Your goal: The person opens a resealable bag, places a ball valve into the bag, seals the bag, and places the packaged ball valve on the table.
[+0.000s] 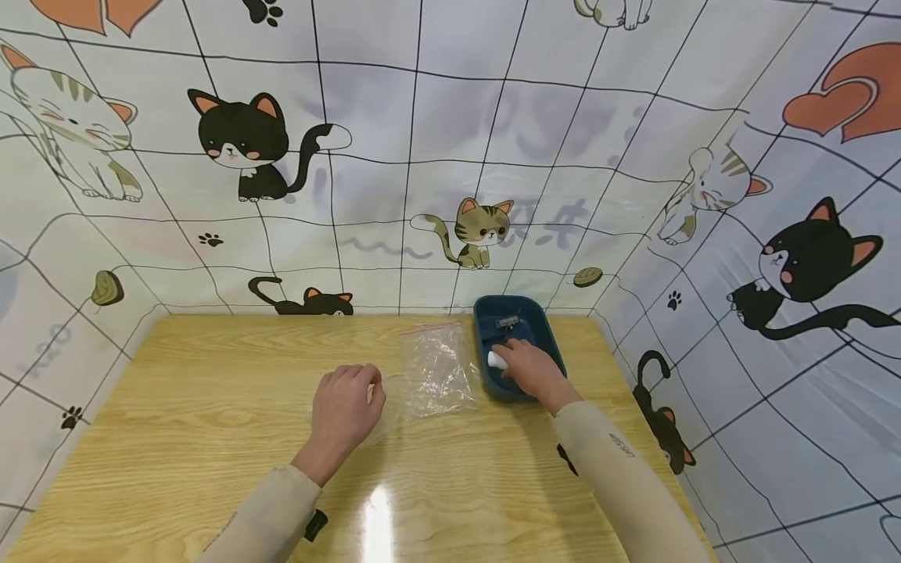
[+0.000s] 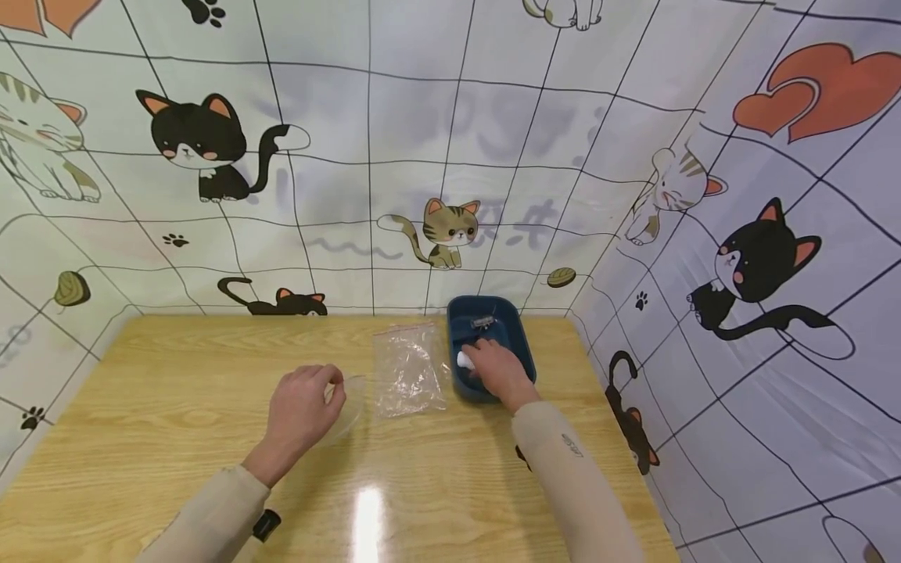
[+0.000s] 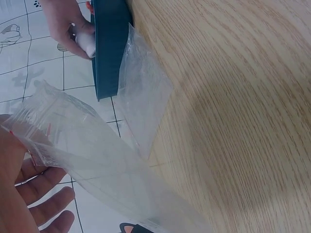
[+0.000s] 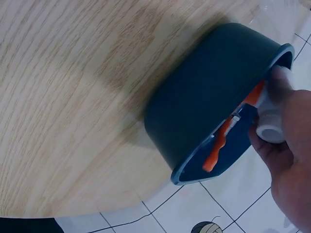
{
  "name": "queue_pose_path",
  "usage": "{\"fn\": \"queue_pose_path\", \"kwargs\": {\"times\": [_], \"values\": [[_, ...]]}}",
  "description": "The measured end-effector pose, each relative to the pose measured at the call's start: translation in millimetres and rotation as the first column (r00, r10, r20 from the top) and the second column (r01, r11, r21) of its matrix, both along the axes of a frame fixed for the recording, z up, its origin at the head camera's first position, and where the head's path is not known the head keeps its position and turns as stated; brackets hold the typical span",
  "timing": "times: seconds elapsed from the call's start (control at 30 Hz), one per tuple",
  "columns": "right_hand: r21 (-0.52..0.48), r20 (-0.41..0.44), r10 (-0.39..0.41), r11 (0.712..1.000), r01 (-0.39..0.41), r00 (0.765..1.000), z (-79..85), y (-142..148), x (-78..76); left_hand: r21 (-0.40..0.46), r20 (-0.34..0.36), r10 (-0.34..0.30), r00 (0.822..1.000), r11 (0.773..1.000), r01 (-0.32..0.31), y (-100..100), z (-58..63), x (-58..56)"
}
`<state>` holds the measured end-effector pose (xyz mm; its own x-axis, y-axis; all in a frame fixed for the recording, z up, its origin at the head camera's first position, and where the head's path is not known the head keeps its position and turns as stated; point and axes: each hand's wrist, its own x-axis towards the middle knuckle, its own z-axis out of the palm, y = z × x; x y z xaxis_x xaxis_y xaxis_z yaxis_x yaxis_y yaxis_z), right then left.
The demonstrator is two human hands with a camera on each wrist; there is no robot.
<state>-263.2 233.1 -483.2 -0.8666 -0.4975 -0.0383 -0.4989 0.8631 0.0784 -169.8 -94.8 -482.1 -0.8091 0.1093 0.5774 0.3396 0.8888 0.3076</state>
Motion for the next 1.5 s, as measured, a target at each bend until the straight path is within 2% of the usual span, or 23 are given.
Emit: {"fn": "queue_pose_path", "kwargs": {"times": [0.13, 0.27, 0.47, 0.63, 0.77, 0.9, 1.0, 1.2, 1.4, 1.5], "values": [[-0.006, 0.086, -0.034, 0.999, 0.035, 0.996, -0.1, -1, 0.2, -0.001, -0.004, 0.0, 1.0, 1.0, 0.0, 0, -0.5, -1.0], [0.008, 0.085, -0.052, 0.999, 0.052, 0.995, -0.8, -2, 0.1, -0.008, -0.001, 0.005, 1.0, 1.0, -0.005, 0, -0.5, -1.7], [-0.011, -0.084, 0.001, 1.0, -0.002, 0.996, 1.5, -6, 2.7, -0.005, 0.01, 0.01, 1.0, 1.0, -0.01, -1, -0.7, -2.4], [-0.08, -0.233, 0.076, 0.992, -0.098, 0.969, 4.3, -13, 7.9, 0.005, 0.024, 0.014, 1.0, 1.0, -0.014, -1, -1.3, -2.8], [-0.083, -0.354, 0.183, 0.971, -0.226, 0.917, 4.8, -21, 11.3, 0.014, 0.039, 0.017, 0.999, 1.0, -0.018, -1, -0.9, -3.7], [-0.051, -0.471, 0.305, 0.928, -0.37, 0.828, 5.0, -33, 14.9, 0.02, 0.046, 0.02, 0.999, 1.0, -0.021, -1, -0.7, -5.2], [-0.042, -0.513, 0.368, 0.891, -0.451, 0.775, 6.7, -44, 19.7, 0.022, 0.05, 0.021, 0.999, 1.0, -0.023, -1, -0.5, -6.2], [-0.069, -0.542, 0.414, 0.845, -0.53, 0.731, 8.6, -66, 32.8, 0.028, 0.067, 0.026, 0.997, 0.999, -0.028, 0, 0.9, -8.6], [-0.063, -0.597, 0.458, 0.791, -0.608, 0.658, 11.2, -85, 45.0, 0.017, 0.078, 0.04, 0.996, 0.999, -0.041, 3, 1.7, -9.6], [-0.061, -0.611, 0.474, 0.771, -0.634, 0.634, 12.4, -94, 48.6, 0.006, 0.084, 0.044, 0.996, 0.999, -0.044, 5, 1.3, -10.8]]}}
